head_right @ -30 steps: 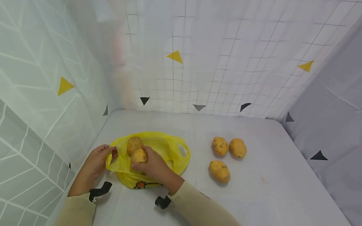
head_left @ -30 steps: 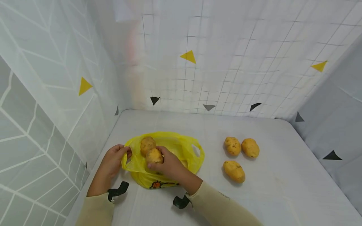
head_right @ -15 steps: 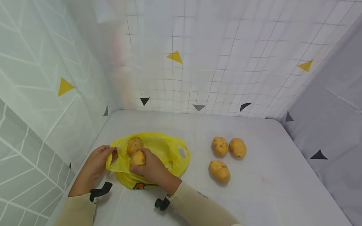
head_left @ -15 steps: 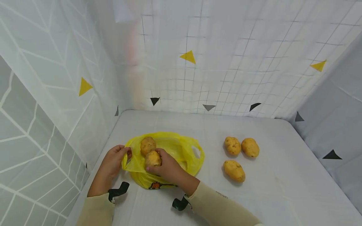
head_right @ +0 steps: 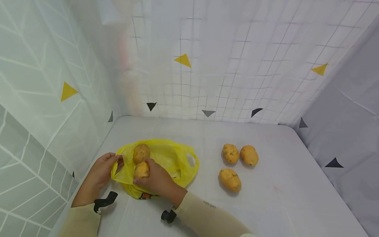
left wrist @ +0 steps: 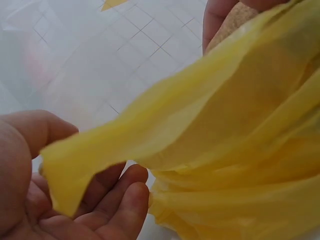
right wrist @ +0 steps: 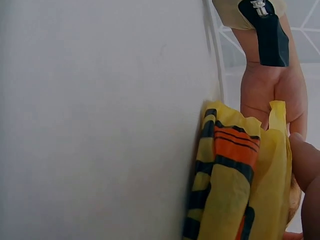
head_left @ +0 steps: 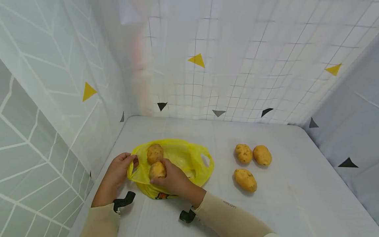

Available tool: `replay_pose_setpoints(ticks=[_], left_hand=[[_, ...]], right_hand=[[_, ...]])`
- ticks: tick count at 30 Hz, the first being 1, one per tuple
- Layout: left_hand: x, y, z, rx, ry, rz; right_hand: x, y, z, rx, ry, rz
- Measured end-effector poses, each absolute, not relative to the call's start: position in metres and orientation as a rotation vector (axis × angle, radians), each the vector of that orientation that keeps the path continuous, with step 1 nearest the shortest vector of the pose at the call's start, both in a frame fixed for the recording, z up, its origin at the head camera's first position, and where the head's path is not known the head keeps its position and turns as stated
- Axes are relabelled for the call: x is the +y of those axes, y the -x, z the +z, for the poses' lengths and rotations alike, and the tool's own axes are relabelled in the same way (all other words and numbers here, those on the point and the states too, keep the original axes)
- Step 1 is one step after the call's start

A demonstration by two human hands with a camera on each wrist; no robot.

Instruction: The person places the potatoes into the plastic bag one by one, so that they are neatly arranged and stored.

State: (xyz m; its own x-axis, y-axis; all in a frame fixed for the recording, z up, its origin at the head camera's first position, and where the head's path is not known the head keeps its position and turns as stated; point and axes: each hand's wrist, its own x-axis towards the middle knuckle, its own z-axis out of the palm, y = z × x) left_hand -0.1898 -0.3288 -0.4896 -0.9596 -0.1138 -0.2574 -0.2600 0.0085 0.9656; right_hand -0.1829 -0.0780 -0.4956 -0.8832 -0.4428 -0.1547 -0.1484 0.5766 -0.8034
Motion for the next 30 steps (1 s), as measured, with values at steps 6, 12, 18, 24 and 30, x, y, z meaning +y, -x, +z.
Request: replay_pose_setpoints(ticks=[6,12,18,24,30], left_hand=[[-0.328,0.19,-0.489,2.146,0.412,2.095],[-0.328,0.191,-0.49,2.138,0.418,2.107],[-0.327,0.193,-0.49,2.141,0.429,2.093],[-0.326,0.193,-0.49,2.149,0.447,2.073],[-0.326,0.193,-0.492,2.151,0.431,2.069]], right_hand=[[-0.083,0.18,-0.495,2.502,0.465,-1.161],[-0.089,0.177,-0.495,2.523,0.448,-1.15],[-0.093,0.176,-0.499,2.559,0.425,-1.145],[-0.094,0.176,-0.499,2.581,0.416,-1.147],[-0.092,0.175,-0.498,2.574,0.399,-1.139]])
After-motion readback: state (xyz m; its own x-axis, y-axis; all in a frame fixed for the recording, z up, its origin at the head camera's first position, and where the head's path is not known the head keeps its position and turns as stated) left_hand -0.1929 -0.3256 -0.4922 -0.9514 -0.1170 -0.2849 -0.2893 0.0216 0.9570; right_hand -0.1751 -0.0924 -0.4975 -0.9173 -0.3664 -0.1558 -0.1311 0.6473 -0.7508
